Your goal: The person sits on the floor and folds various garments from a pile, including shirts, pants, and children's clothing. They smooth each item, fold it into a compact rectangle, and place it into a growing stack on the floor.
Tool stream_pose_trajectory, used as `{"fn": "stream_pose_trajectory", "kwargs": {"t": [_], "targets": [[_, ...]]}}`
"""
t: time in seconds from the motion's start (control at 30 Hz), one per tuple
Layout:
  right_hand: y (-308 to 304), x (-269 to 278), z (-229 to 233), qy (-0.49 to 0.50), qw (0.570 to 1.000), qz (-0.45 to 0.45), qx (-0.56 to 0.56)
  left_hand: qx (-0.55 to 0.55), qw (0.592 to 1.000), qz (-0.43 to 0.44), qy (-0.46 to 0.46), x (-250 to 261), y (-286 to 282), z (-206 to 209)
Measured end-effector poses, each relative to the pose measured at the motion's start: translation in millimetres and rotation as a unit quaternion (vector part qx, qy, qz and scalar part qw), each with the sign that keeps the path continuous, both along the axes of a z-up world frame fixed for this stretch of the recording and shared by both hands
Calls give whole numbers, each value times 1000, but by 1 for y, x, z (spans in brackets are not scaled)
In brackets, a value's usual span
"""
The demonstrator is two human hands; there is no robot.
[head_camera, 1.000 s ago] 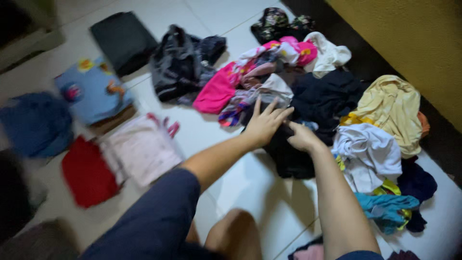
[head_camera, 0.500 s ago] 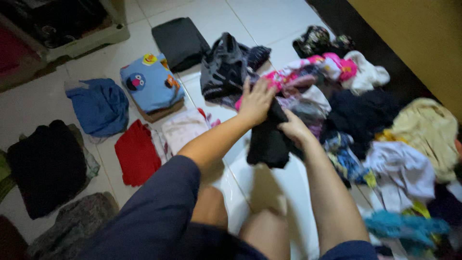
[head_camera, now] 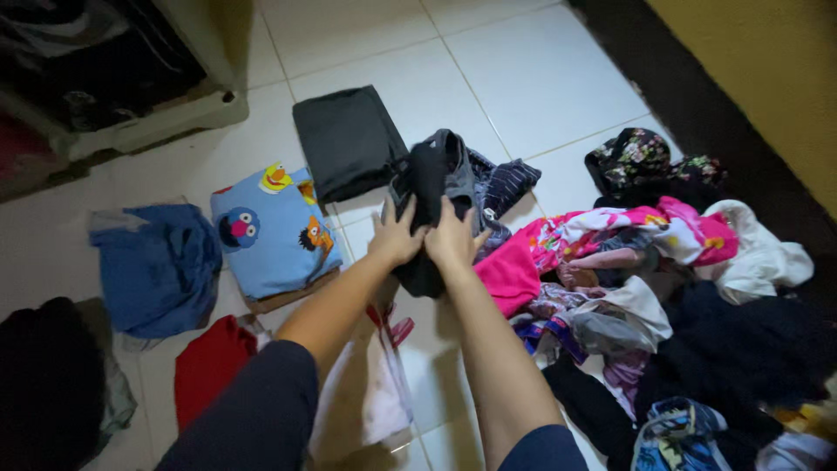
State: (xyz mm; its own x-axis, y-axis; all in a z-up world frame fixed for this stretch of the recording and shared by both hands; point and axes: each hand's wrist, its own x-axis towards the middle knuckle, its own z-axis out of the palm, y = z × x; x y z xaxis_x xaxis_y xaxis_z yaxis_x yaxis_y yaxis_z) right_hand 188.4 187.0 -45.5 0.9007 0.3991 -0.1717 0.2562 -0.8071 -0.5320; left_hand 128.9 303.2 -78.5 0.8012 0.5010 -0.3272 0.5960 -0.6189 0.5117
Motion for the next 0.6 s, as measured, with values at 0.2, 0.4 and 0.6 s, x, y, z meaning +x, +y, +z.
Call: {"fn": "stream_pose_trajectory", "kwargs": {"t": [0.2,0.4,0.6], "targets": [[-32,19,6,-190,961,92,-180,10,995,-54,88,38,-27,-55],[-135,60,7,-176,927,71,-323,22,991,-132,26,67,-118,-48],[-295,70,28,-48,864,77,-496,-40,968,-246,-31,83,-285,-53]]}}
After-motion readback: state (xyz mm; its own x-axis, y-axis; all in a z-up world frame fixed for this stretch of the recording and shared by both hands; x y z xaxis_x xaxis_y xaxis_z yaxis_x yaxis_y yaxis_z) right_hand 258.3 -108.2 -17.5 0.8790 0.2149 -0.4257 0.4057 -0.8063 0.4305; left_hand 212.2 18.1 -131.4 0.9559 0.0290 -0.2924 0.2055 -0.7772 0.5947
